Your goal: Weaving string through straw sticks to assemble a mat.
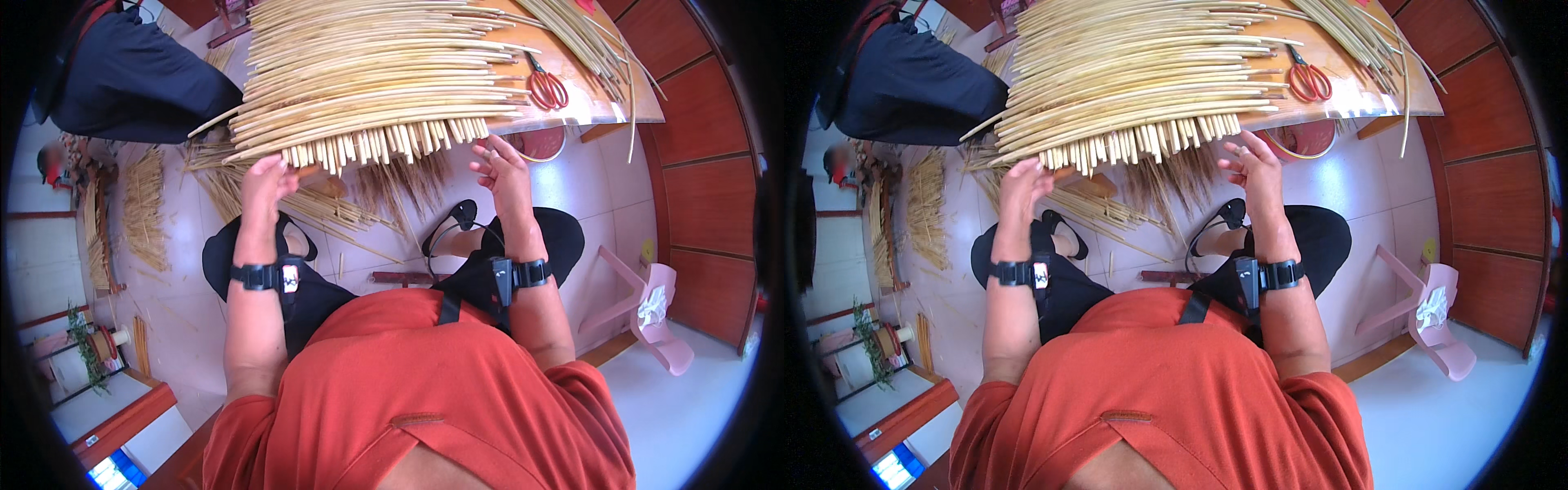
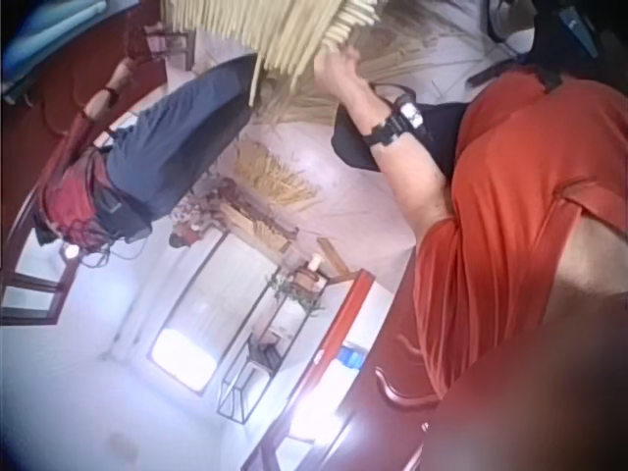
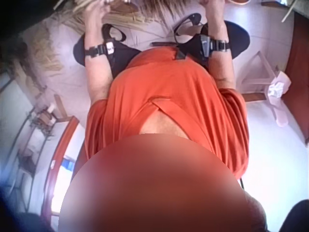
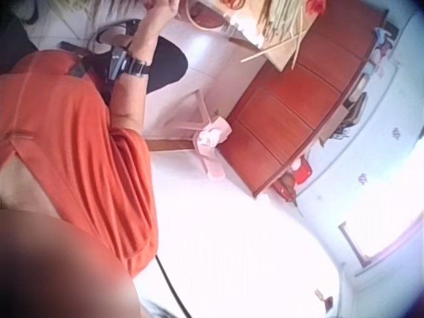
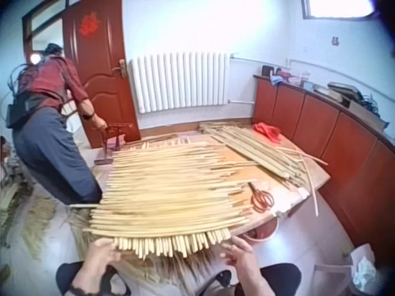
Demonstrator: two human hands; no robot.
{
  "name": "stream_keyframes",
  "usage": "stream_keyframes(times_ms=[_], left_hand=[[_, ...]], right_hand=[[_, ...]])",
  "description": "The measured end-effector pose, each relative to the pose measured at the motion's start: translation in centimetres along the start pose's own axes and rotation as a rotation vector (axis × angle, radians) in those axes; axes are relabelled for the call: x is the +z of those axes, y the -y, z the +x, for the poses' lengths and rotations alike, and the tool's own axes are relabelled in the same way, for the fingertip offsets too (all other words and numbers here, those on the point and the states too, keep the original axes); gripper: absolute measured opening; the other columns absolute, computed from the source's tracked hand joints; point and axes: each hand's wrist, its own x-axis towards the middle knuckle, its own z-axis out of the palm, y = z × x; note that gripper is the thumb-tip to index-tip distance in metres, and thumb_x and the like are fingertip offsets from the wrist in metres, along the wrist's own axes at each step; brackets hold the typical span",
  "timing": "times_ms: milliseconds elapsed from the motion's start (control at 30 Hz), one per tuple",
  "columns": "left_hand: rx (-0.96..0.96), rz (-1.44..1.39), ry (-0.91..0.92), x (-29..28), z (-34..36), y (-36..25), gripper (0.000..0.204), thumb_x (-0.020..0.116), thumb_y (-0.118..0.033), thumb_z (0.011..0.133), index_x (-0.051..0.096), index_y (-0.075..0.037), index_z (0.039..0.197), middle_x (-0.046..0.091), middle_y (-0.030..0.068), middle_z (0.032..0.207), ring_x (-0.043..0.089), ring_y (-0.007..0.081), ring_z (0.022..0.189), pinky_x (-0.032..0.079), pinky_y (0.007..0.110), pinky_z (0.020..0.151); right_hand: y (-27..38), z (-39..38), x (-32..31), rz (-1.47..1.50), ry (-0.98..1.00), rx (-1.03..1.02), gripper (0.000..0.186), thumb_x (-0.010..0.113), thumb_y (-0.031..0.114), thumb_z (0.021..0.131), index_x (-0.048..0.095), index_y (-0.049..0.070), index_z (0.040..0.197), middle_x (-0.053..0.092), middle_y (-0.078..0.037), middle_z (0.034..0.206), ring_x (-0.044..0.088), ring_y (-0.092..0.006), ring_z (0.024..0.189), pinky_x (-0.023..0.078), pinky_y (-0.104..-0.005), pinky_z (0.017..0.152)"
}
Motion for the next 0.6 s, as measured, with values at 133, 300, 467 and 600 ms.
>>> stream_keyframes(times_ms=[133,300,467,600], left_hand=[[0.707,0.506,-0.373,-0.7,-0.6,-4.0,0.023,0.059,-0.016,0.089,0.062,-0.003,0.107,0.064,0.0113,0.102,0.063,0.0259,0.082,0.051,0.037,0.076],[1.275,0.841,-0.264,5.8,2.0,-6.4,0.042,0.056,-0.025,0.091,0.052,-0.007,0.129,0.04,0.0164,0.142,0.032,0.0352,0.133,0.028,0.044,0.108],[0.78,1.187,-0.187,10.7,5.6,-7.7,0.063,0.044,-0.045,0.094,0.028,-0.015,0.147,0.015,0.0113,0.155,0.008,0.03,0.144,0.01,0.055,0.112],[0.694,1.2,-0.135,11.5,7.1,-6.9,0.066,0.037,-0.051,0.095,0.02,-0.019,0.149,0.013,0.0086,0.156,0.006,0.0282,0.144,0.005,0.054,0.112]], right_hand=[[1.0,0.4,1.3,-0.371,-0.188,-0.452,0.031,0.046,-0.001,0.093,0.056,0.004,0.121,0.063,-0.009,0.108,0.062,-0.012,0.084,0.049,-0.0244,0.075],[1.1,1.5,7.2,-1.039,0.029,-1.038,0.046,0.063,0.016,0.082,0.052,0.007,0.125,0.048,-0.017,0.133,0.042,-0.0357,0.126,0.031,-0.0457,0.106],[3.0,4.9,11.4,-1.317,0.047,-0.944,0.067,0.045,0.05,0.092,0.032,0.01,0.144,0.025,-0.017,0.151,0.016,-0.0312,0.142,0.009,-0.0502,0.115],[4.3,8.0,12.2,-1.52,0.139,-0.785,0.067,0.047,0.048,0.091,0.032,0.009,0.144,0.025,-0.015,0.151,0.016,-0.0307,0.142,0.01,-0.0518,0.114]])
